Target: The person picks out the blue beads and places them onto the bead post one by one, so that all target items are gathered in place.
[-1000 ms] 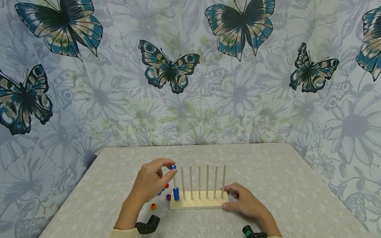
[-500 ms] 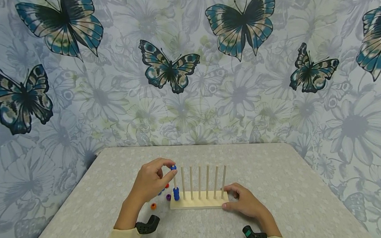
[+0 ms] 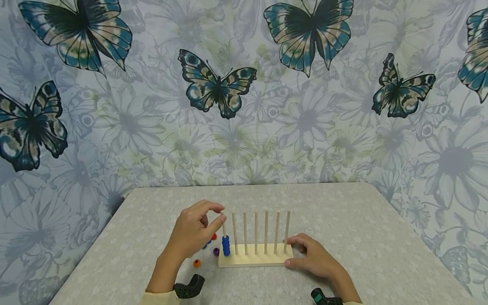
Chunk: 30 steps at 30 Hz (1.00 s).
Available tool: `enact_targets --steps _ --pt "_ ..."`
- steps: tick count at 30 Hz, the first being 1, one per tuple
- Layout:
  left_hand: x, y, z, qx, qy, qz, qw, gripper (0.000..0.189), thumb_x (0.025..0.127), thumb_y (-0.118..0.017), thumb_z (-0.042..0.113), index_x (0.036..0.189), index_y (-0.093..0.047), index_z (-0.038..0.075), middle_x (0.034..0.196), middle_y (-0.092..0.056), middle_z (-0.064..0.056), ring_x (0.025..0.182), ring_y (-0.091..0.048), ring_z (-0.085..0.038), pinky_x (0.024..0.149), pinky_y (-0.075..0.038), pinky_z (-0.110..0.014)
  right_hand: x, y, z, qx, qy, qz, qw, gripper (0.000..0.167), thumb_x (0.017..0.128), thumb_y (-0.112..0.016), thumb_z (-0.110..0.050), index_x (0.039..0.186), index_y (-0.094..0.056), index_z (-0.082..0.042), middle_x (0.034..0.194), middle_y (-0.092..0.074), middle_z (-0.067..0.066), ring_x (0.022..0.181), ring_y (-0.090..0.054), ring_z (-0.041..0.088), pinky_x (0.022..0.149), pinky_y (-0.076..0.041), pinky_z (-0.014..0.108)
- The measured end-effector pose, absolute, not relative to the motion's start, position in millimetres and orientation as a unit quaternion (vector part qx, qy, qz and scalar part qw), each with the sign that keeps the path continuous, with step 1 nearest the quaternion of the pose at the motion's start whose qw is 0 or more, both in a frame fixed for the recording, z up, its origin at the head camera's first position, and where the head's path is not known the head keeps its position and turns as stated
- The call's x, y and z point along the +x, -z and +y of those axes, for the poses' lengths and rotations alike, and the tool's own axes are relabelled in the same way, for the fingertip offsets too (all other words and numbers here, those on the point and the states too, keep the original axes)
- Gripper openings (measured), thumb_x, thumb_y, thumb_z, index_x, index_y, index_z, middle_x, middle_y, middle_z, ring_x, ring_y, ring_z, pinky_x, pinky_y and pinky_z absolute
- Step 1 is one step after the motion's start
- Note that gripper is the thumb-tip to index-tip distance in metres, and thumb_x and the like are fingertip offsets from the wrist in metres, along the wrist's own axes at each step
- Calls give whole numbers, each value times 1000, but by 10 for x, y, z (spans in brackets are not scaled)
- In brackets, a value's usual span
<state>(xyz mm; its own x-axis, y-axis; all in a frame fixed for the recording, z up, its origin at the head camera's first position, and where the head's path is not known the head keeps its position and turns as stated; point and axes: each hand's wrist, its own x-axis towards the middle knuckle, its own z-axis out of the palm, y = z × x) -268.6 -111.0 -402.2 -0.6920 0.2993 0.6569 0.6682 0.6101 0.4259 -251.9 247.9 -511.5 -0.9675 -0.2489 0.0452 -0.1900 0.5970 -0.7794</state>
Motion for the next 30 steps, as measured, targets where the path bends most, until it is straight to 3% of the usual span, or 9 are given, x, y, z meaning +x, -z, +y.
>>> enact_targets --steps 30 --pt "-2683 3977 -1187 -261 334 -846 323 20 89 -78 23 108 -73 20 99 -71 8 53 -40 0 48 -39 -20 -2529 5116 2478 -122 433 892 41 55 75 -87 -42 123 -66 -26 110 -61 -5 95 -46 18 79 -41 27"
